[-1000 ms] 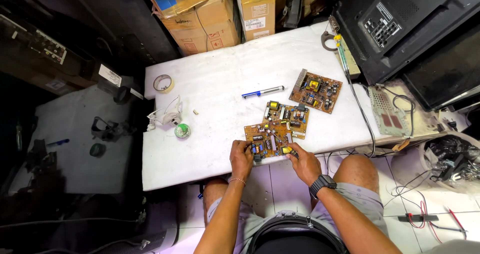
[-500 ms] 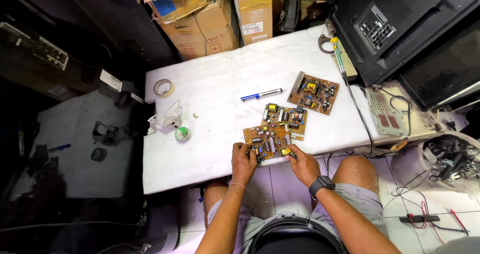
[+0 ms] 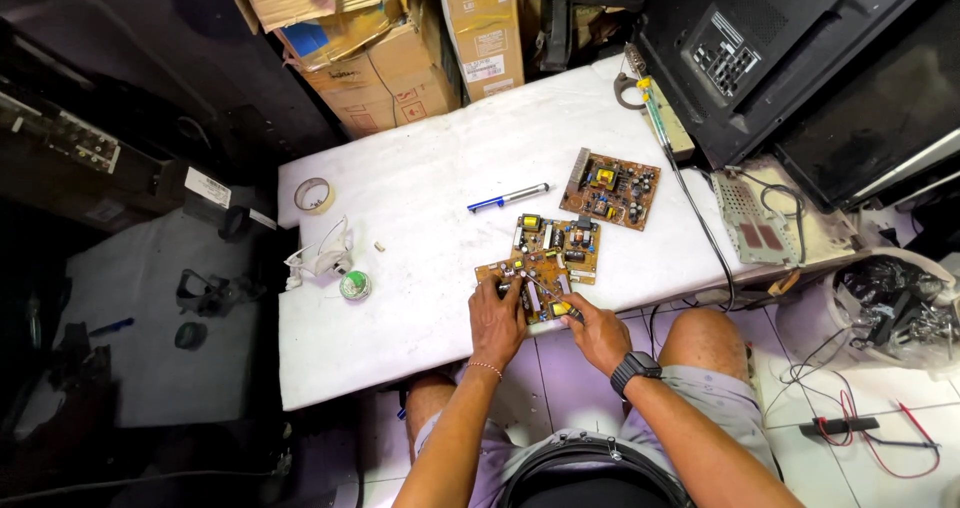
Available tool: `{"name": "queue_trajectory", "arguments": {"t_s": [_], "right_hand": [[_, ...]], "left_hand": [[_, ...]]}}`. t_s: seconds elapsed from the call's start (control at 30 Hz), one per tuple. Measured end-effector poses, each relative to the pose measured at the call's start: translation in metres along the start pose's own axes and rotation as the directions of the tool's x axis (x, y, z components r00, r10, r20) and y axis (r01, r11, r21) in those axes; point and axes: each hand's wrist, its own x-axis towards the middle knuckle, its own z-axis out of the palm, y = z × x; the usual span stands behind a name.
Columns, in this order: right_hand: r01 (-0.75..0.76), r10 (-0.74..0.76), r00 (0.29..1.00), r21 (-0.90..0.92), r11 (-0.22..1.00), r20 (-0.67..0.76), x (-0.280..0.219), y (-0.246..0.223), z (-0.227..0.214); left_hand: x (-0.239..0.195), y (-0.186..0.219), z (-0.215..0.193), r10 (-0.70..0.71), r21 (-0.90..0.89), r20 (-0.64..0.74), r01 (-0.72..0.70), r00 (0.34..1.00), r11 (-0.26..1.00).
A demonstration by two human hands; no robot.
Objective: The person inspects and manipulates several circuit boards on a white workbench using a screwdriver. They point at specific components, flip the boards over, and appear to be diagnosing or repairing the electronics.
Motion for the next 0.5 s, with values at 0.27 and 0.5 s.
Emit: {"name": "queue_trajectory", "arguments": {"t_s": [0.27, 0.5], "right_hand": [[0.007, -0.007, 1.000, -0.013, 1.000, 0.003, 0.003, 0.001, 0.002], [0.000, 0.000, 1.000, -0.013, 1.000, 0.007, 0.001, 0.000, 0.002]], "left_hand": [[-0.002, -0.009, 0.017, 0.008, -0.012, -0.050, -0.009, 0.999, 1.000], [-0.003, -0.007, 0.008, 0.025, 0.027, -0.035, -0.024, 0.999, 0.999]]}}
